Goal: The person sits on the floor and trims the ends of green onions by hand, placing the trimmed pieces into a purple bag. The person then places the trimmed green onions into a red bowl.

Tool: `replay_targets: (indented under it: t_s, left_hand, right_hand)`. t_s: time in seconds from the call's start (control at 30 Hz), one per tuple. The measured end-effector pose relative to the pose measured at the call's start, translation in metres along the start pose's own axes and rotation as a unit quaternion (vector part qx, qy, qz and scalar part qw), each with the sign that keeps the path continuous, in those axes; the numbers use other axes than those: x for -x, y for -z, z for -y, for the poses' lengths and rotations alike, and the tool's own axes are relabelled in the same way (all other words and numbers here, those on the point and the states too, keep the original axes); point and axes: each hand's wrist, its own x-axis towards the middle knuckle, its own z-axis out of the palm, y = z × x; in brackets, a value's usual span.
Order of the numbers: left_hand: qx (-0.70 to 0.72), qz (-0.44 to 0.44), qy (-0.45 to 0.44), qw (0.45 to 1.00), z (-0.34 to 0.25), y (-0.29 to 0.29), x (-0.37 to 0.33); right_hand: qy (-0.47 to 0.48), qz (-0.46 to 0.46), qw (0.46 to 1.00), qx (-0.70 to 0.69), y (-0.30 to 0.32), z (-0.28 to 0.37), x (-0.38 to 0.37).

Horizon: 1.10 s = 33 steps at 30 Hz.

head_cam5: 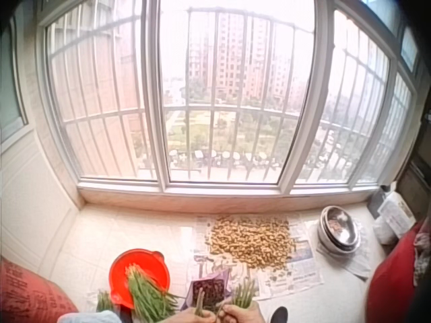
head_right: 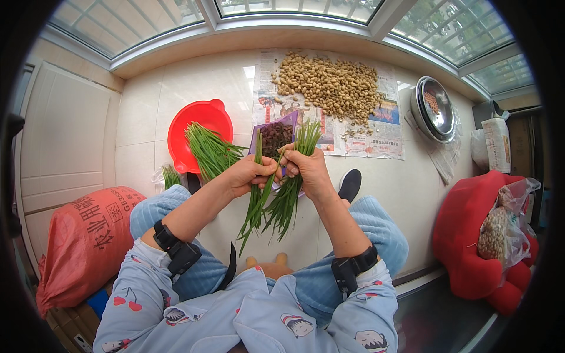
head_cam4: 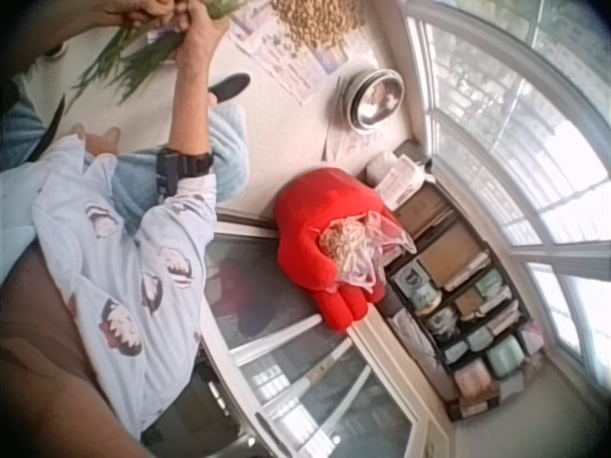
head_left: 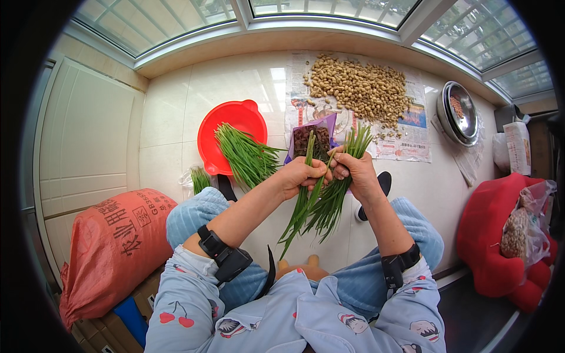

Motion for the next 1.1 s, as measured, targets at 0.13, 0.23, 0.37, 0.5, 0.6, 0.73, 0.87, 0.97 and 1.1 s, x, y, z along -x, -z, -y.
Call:
replay_targets:
  t_s: [0.13,0.23,0.37,0.5,0.6,0.73,0.87,0.97,1.1]
  left_hand:
    - [0.004,-0.006,-0.001,1.000,-0.0001,0.0000,-0.0004]
    - [0.004,-0.006,-0.003,1.000,-0.0001,-0.0002,-0.0007]
    - [0.002,-0.008,0.001,1.000,-0.0004,-0.0007,0.0001]
    - [0.035,0.001,-0.009,0.999,-0.0017,-0.0014,0.0009]
    - [0.039,-0.002,-0.013,0.999,-0.0028,-0.0007,0.0009]
    - [0.035,-0.005,-0.017,0.999,-0.0021,0.0018,0.0001]
    - [0.046,-0.022,-0.018,0.999,0.0015,0.0003,-0.0019]
    - [0.029,-0.015,-0.021,0.999,0.0010,0.0004,-0.0020]
    - [0.019,-0.011,-0.026,0.999,0.0020,-0.0017,-0.0016]
  right_hand:
    - [0.000,-0.005,1.000,-0.008,-0.0014,0.0008,0.0007]
    - [0.000,-0.015,1.000,0.019,-0.0015,0.0004,-0.0001]
    - [0.006,-0.011,1.000,0.028,0.0006,-0.0013,-0.0009]
    - [-0.003,-0.022,0.999,0.037,0.0013,-0.0028,-0.0011]
    - [-0.024,-0.041,0.997,0.060,0.0011,-0.0003,0.0002]
    - [-0.051,-0.006,0.998,0.047,-0.0026,0.0031,0.0024]
    - [-0.076,0.014,0.996,0.037,-0.0058,0.0058,0.0032]
    - [-0.079,0.004,0.996,0.028,-0.0073,0.0054,0.0044]
    - [-0.084,-0.007,0.996,0.011,-0.0077,0.0040,0.0050]
